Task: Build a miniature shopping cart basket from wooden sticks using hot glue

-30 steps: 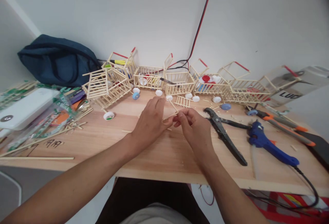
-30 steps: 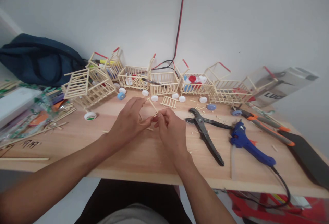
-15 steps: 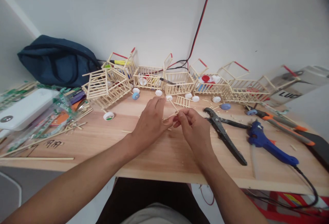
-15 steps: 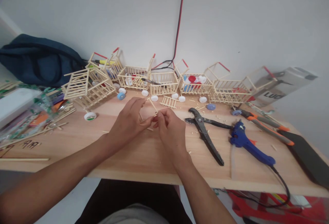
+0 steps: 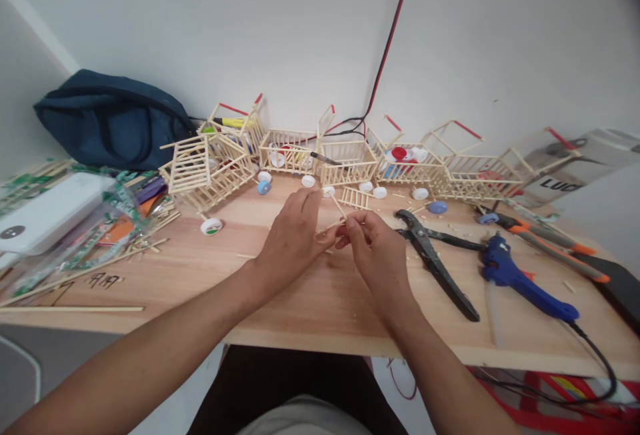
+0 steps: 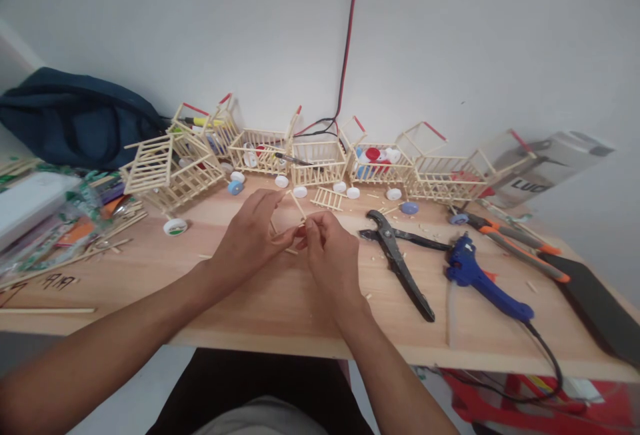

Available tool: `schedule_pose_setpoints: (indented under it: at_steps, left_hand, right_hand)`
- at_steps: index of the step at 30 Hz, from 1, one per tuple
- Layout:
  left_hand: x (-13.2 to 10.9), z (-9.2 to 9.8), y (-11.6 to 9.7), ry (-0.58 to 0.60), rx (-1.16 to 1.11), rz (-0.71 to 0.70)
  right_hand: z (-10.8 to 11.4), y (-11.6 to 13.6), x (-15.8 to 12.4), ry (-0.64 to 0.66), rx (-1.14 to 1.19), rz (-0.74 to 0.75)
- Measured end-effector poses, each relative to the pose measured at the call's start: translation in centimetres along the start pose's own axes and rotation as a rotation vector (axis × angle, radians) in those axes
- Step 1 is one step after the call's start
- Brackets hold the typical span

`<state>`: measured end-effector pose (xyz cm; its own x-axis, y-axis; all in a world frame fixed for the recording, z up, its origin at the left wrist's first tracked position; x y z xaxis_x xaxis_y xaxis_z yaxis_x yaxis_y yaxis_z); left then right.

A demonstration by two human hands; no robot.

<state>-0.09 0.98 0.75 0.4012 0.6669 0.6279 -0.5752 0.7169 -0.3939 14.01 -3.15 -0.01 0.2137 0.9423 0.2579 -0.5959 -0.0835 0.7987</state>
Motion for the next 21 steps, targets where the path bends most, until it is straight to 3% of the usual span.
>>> schedule_pose_setpoints:
  at_steps: [21]
  left_hand:
    - [0.04,0.03,-0.28,-0.023,0.06,-0.059]
  right_hand:
    - [0.0,-0.06,-0.14,0.009,0.037,0.009]
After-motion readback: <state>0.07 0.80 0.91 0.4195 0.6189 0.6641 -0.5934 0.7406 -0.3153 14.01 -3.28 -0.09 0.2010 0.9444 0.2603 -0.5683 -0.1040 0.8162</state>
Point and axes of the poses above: each hand's wrist, its own x-axis towards the middle knuckle, its own z-axis out of the back of the hand, y = z × x, the point moved 3 cm from there along x, towards the middle knuckle, and after that the axes turned 8 degrees about -x, right-handed, at the moved point
